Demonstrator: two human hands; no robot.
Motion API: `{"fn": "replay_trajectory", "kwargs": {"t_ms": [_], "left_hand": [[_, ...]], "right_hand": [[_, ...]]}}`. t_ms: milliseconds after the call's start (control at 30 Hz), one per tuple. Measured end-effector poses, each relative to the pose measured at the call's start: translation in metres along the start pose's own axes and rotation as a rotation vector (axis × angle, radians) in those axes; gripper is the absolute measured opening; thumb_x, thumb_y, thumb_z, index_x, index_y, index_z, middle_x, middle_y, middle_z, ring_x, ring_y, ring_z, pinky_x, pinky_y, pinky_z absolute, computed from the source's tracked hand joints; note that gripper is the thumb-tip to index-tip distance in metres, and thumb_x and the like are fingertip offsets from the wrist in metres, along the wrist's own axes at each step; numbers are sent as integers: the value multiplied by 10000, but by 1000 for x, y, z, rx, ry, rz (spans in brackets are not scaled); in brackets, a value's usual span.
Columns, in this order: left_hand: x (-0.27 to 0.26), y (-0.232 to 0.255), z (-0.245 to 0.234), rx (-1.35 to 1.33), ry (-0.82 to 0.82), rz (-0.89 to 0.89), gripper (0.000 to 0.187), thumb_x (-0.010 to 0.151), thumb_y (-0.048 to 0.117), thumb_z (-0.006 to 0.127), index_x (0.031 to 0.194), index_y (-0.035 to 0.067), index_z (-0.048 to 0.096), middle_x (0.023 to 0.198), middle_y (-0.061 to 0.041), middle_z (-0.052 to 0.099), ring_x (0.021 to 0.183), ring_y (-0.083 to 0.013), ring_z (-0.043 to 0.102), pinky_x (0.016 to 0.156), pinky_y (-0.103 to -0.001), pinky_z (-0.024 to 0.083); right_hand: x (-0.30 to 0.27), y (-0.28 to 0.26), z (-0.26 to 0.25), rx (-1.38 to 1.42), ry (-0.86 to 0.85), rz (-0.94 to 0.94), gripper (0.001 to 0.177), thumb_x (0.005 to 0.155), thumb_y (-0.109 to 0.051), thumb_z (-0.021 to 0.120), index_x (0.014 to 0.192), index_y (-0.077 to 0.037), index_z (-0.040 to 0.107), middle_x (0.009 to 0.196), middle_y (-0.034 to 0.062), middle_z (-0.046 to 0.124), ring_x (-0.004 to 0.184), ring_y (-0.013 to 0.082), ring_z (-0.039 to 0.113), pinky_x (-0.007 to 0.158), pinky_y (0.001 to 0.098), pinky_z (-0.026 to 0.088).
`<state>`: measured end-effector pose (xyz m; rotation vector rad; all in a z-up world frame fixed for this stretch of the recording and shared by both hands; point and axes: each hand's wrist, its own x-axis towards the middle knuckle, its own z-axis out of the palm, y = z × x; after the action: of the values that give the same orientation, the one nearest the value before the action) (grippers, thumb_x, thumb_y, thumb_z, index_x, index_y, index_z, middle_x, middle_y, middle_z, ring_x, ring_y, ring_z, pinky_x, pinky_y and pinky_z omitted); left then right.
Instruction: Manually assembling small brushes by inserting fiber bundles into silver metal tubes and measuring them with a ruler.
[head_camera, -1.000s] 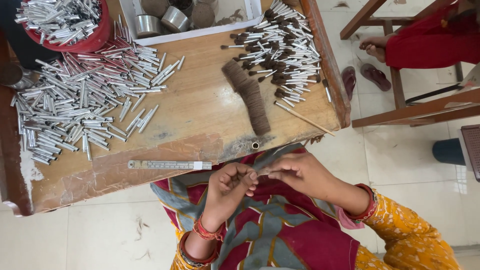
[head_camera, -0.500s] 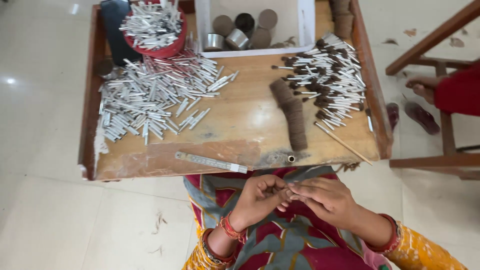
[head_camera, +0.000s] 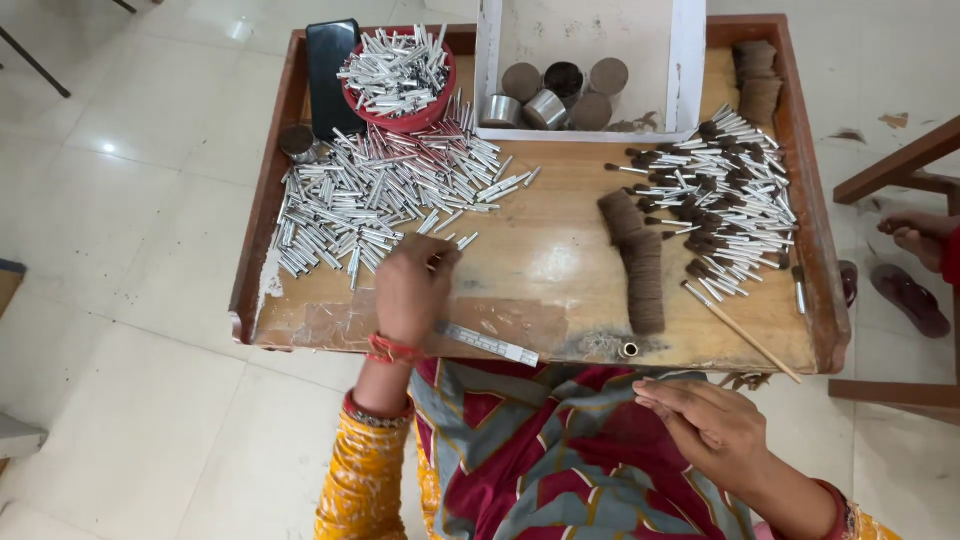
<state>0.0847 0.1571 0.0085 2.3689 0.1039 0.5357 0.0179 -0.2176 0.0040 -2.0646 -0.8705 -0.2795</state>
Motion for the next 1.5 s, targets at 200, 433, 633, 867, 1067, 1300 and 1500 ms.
{"fn": "replay_trajectory", "kwargs": {"t_ms": [200, 433, 633, 867, 1067, 1300, 1500], "left_hand": [[66, -56, -5, 319, 32, 88, 39, 762, 139, 807, 777, 115, 780, 852, -102, 699, 768, -307, 686, 675, -433, 551], [76, -87, 28, 348, -84, 33, 93, 746, 206, 817, 764, 127, 771, 882, -116, 713, 815, -326, 695, 714, -444, 561], [70, -99, 39, 400, -97, 22, 112, 766, 212, 779, 790, 108, 746, 885, -142, 709, 824, -348, 693, 731, -468, 567], [29, -25, 18, 174, -72, 127, 129, 898, 137, 696, 934, 31, 631, 892, -175, 699, 847, -361, 691, 748, -460, 550], [-73, 61, 43, -999, -262, -147, 87, 1015, 42, 660, 1075, -10, 622, 948, -74, 706, 878, -141, 685, 794, -274, 566], [-143, 96, 78, -1644, -441, -580, 105, 972, 5, 676, 1073, -25, 675, 980, -101, 736, 825, -157, 686, 780, -301, 580], [-156, 96, 89, -1766, -484, -655, 78, 984, 4, 677, 1043, 9, 626, 916, -99, 713, 803, -173, 700, 732, -312, 583]], "right_hand": [[-4, 3, 0, -50, 3, 46, 309, 799, 2, 740, 1101, -64, 745, 974, 59, 797, 833, 176, 785, 669, 278, 606], [-7, 4, 1, -10, 28, 74, 306, 815, -9, 733, 1116, -67, 737, 973, 54, 799, 837, 165, 796, 661, 262, 612], [-12, 9, 4, -48, 21, 63, 306, 791, -14, 748, 1090, -80, 751, 950, 42, 799, 815, 168, 790, 674, 278, 605], [-16, 4, 12, 0, 103, 139, 239, 817, -4, 735, 1049, -55, 763, 967, 53, 806, 836, 147, 792, 752, 257, 598], [-2, -10, 23, 176, 203, 169, 191, 872, 16, 721, 1057, -15, 759, 967, 84, 803, 807, 110, 768, 705, 216, 569], [-10, -21, 27, 350, 263, 143, 207, 939, 64, 677, 1131, 5, 727, 1079, 143, 784, 872, 151, 770, 712, 231, 601], [-19, -18, 27, 367, 203, 69, 259, 925, 111, 652, 1165, 27, 702, 1113, 171, 767, 950, 220, 785, 796, 294, 658]]}}
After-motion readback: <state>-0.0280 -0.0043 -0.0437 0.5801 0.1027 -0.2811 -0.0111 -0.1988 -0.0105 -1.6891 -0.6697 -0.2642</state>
